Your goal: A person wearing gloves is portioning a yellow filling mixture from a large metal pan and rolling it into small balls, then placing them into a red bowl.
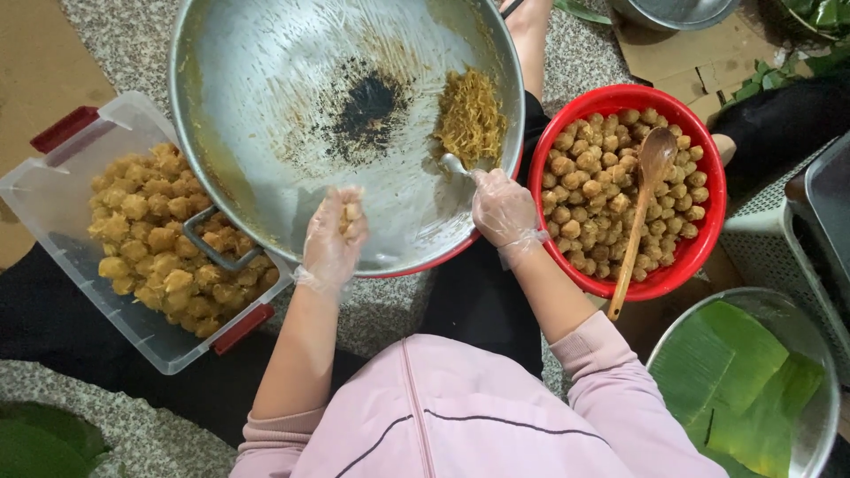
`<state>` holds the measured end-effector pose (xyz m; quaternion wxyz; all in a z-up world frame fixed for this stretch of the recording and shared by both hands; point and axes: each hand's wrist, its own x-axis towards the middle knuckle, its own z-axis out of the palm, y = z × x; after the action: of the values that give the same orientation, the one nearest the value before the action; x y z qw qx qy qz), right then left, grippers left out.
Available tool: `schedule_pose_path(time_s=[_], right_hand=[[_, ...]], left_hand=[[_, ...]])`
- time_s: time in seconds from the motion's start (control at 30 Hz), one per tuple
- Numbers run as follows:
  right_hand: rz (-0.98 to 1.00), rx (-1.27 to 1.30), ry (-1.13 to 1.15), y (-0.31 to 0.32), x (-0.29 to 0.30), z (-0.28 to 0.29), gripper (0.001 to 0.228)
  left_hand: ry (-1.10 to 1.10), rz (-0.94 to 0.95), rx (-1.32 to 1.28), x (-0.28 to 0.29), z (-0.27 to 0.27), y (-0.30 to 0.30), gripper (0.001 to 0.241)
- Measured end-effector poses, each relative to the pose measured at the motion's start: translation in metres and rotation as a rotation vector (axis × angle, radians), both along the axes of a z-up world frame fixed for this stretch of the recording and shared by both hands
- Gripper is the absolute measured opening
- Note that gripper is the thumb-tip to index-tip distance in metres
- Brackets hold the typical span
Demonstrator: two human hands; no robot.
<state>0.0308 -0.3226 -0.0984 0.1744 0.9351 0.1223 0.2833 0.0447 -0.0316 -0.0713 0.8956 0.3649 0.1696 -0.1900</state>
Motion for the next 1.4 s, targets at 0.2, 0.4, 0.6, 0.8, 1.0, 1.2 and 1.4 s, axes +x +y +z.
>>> schedule_pose_path(time_s=[0.2,0.4,0.6,0.8,1.0,1.2,1.4], right_hand=[[0.016,0.0,-0.012,0.005,0.0,0.012,0.016],[0.026,-0.035,-0.022,0.006,0.002,0.016,0.021],[0.018,-0.057,-0.038,0.008,0.0,0.019,0.023],[0.03,-0.034,-0.017,0.004,0.001,0.013,0.015],[0.012,-0.007,0.12,0.025,-0.006,0.029,0.003],[0.169,0.214,0.353,0.041,0.0,-0.06,0.005],[0.169,0.109,0.311,0.038,0.019,-0.059,0.023]], left_hand=[[-0.019,-0.06,0.13,0.0,0.007,-0.003,0.018],[-0.04,0.025,0.085,0.002,0.01,0.0,0.015],[-0.031,-0.001,0.104,0.0,-0.024,0.001,0.054],[-0.088,-0.035,0.078,0.005,-0.002,-0.004,0.02],[0.095,0.134,0.162,0.006,-0.004,0.003,0.01],[0.063,0.178,0.026,0.012,-0.02,-0.003,0.01],[-0.045,0.122,0.213,0.002,-0.02,-0.003,0.022]])
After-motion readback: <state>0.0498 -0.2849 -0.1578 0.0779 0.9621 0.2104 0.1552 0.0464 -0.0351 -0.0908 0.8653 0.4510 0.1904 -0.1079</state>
